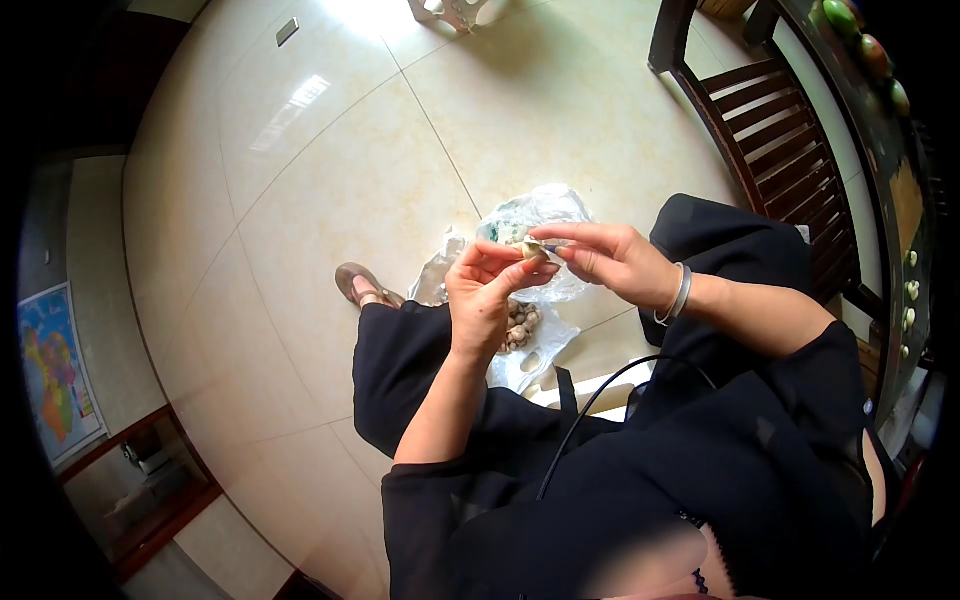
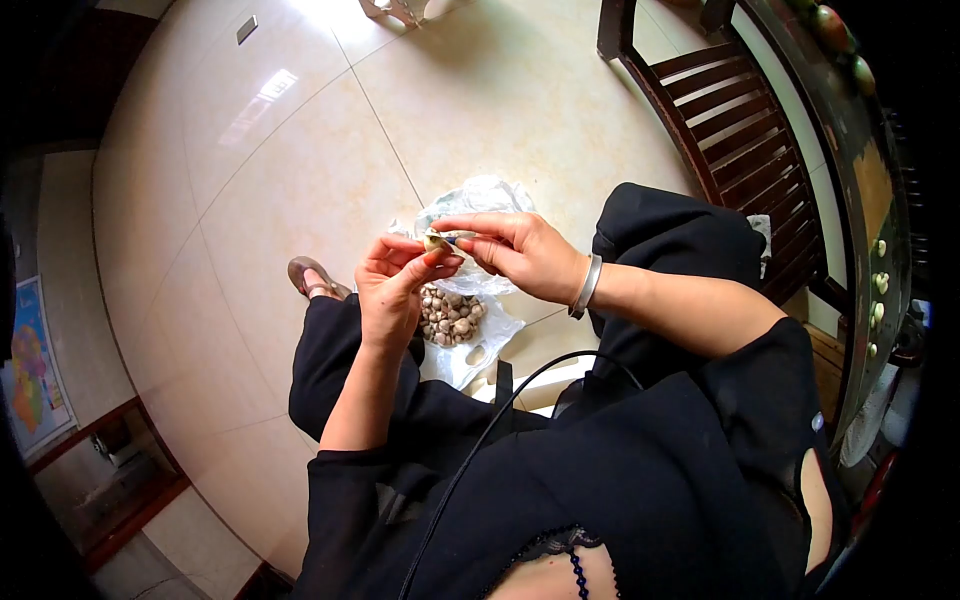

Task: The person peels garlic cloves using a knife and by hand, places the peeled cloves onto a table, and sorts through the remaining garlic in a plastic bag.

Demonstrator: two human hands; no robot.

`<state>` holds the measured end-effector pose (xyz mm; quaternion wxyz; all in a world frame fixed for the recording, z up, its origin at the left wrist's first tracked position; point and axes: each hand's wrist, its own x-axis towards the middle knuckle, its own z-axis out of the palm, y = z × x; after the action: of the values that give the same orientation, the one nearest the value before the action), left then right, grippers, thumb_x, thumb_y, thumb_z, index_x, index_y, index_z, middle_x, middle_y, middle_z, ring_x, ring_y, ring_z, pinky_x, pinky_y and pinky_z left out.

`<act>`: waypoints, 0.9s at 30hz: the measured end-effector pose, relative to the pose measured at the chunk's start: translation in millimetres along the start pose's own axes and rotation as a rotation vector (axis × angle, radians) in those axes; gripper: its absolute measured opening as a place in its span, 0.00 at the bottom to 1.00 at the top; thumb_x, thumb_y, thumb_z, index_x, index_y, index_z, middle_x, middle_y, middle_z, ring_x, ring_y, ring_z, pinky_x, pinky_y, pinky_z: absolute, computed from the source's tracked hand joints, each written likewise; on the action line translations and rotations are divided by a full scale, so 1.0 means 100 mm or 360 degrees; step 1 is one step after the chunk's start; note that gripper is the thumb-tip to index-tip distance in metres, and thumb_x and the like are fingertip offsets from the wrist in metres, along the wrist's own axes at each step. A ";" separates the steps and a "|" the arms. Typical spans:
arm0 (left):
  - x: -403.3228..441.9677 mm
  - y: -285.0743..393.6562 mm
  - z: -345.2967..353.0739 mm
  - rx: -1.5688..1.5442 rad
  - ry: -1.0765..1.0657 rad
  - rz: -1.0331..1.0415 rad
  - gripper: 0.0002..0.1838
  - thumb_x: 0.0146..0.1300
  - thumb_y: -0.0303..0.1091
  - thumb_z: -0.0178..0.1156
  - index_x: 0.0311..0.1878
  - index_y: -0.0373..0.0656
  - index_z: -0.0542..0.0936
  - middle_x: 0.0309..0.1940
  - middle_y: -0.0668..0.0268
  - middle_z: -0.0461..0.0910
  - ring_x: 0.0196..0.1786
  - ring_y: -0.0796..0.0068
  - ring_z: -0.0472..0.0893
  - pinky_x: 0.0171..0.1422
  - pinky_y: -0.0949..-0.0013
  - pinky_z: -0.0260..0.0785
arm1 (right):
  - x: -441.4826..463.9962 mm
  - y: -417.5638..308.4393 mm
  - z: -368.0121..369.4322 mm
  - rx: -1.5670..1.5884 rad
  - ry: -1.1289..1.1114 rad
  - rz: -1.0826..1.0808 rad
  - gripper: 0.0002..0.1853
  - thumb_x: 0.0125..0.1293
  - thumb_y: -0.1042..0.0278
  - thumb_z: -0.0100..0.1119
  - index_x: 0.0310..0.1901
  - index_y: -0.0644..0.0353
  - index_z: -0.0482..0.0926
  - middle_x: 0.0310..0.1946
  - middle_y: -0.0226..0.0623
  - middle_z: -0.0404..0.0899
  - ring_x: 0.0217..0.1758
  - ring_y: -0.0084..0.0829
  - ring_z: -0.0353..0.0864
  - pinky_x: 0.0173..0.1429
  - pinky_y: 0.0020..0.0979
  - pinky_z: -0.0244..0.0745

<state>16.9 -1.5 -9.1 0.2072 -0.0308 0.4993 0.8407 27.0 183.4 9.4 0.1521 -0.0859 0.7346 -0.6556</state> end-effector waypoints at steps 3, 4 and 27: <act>0.01 0.00 -0.02 -0.0085 -0.0051 -0.0024 0.05 0.56 0.20 0.57 0.35 0.32 0.71 0.33 0.51 0.79 0.36 0.61 0.81 0.43 0.62 0.77 | 0.01 -0.06 -0.04 0.0621 -0.0201 0.0419 0.18 0.64 0.77 0.44 0.56 0.55 0.71 0.22 0.19 0.65 0.24 0.10 0.56 0.29 0.13 0.59; 0.01 0.00 -0.02 -0.0087 -0.0058 -0.0035 0.06 0.56 0.20 0.56 0.35 0.32 0.71 0.33 0.51 0.79 0.36 0.60 0.81 0.42 0.62 0.77 | 0.01 -0.05 -0.05 0.0622 -0.0202 0.0419 0.18 0.64 0.77 0.44 0.56 0.55 0.71 0.22 0.19 0.65 0.24 0.10 0.56 0.29 0.13 0.59; 0.02 0.06 -0.05 0.0067 -0.0046 -0.0052 0.06 0.54 0.20 0.59 0.34 0.33 0.73 0.33 0.56 0.79 0.38 0.66 0.81 0.46 0.64 0.75 | 0.03 -0.01 -0.03 -0.0655 0.0026 -0.0596 0.23 0.57 0.79 0.52 0.57 0.58 0.68 0.31 0.45 0.76 0.32 0.40 0.77 0.36 0.32 0.71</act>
<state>11.7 -8.0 -7.2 0.2287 -0.0223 0.5132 0.8270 23.3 185.1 10.2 0.0017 -0.2438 0.8249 -0.5100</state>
